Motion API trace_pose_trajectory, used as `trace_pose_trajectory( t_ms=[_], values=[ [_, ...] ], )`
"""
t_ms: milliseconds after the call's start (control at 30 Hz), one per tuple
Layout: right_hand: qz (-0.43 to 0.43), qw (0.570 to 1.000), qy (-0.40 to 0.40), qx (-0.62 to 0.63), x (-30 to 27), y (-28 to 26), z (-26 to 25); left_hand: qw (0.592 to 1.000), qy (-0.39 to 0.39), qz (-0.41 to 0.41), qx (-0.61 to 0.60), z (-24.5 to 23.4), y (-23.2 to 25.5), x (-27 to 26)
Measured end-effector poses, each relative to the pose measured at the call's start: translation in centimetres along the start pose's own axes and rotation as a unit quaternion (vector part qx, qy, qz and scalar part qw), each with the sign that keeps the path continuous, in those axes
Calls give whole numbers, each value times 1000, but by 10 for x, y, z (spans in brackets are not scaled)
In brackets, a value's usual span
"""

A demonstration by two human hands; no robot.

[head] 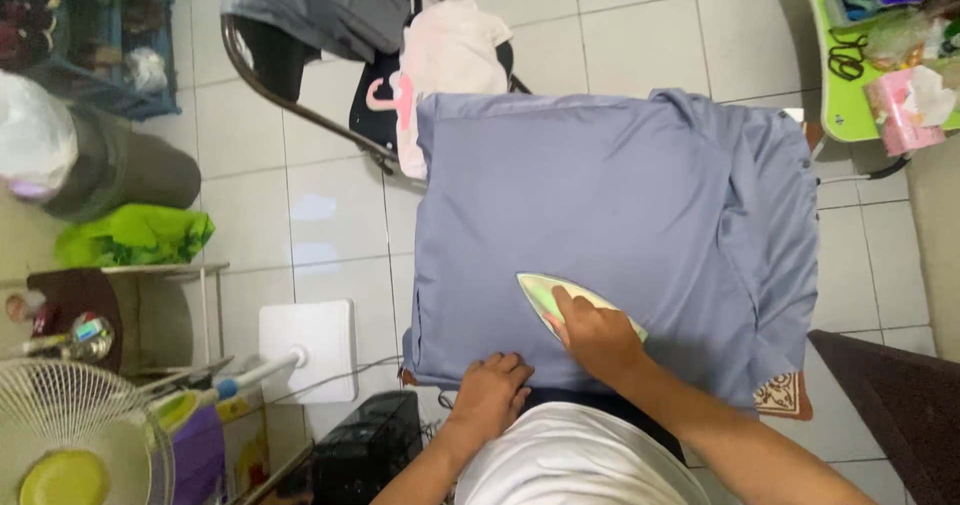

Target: Ironing a blue button-down shirt on a small padded surface.

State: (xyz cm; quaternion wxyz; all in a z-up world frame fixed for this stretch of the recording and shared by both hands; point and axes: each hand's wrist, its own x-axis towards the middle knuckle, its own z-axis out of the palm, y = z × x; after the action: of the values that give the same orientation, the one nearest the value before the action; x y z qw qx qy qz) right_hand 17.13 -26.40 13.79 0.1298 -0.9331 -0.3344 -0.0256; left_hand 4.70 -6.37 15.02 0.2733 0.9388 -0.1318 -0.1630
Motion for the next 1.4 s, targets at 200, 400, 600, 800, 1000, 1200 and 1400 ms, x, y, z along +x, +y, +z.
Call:
trace_pose_trajectory(
  t_ms=[200, 400, 600, 800, 1000, 1200, 1400],
  values=[
    [186, 979, -79, 34, 60, 77, -12, 999, 21, 13, -33, 2, -3, 11],
    [386, 921, -2, 53, 118, 171, -16, 999, 29, -11, -21, 15, -10, 18],
    [298, 943, -114, 95, 125, 89, -1, 997, 46, -58, 23, 24, -23, 11],
    [132, 978, -141, 85, 153, 68, -4, 997, 6, -77, 28, 24, -27, 15],
    [281, 958, -58, -9, 164, 178, -2, 996, 14, -76, 33, 27, -28, 11],
    [397, 916, -42, 38, 133, 183, -16, 997, 24, -51, 52, 20, -29, 21],
    [282, 957, -62, 28, 65, 82, 34, 997, 46, -46, 33, 7, -19, 45]
  ],
)
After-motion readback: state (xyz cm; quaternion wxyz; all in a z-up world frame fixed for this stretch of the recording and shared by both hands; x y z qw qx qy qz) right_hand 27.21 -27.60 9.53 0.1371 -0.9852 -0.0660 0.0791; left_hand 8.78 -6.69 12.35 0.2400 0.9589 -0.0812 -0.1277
